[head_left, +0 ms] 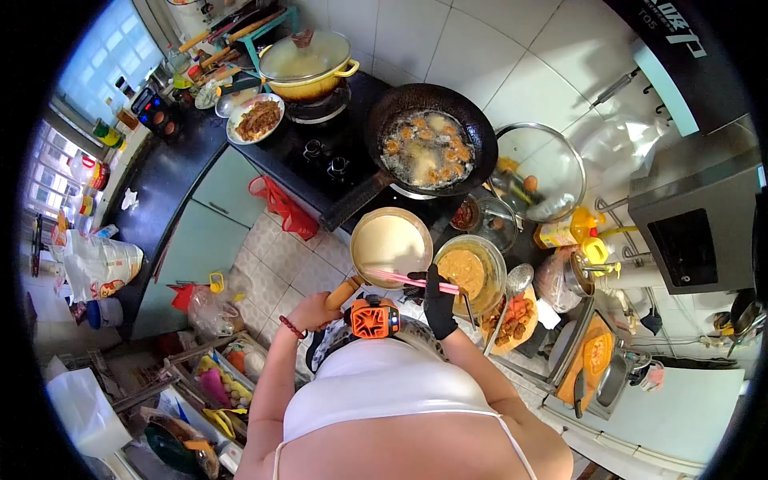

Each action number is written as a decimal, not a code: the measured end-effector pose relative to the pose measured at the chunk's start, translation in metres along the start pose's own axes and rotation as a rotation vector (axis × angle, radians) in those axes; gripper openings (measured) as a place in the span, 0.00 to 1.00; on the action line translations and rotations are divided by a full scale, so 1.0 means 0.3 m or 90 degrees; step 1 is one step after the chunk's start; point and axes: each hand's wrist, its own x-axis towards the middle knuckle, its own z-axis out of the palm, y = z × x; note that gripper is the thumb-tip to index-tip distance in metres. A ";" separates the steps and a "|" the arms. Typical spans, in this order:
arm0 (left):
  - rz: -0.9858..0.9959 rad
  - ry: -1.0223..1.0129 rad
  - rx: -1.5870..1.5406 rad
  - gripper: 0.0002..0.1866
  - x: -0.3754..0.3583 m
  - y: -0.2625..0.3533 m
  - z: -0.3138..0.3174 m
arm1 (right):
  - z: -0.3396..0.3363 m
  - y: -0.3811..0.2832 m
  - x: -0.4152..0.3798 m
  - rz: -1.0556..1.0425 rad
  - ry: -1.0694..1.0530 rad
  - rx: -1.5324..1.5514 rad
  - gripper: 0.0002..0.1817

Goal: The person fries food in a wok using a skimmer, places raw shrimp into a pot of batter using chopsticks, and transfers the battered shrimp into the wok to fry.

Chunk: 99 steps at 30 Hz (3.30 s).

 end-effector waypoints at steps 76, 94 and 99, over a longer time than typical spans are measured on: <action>-0.019 -0.027 -0.071 0.15 -0.001 -0.003 0.002 | -0.004 -0.183 0.044 0.238 -0.124 0.172 0.27; -0.003 -0.026 -0.035 0.18 -0.014 0.008 -0.011 | -0.061 -0.107 0.041 0.273 -0.124 0.173 0.29; 0.009 -0.042 -0.040 0.17 -0.010 0.005 -0.010 | -0.036 -0.140 0.028 0.174 -0.063 0.162 0.27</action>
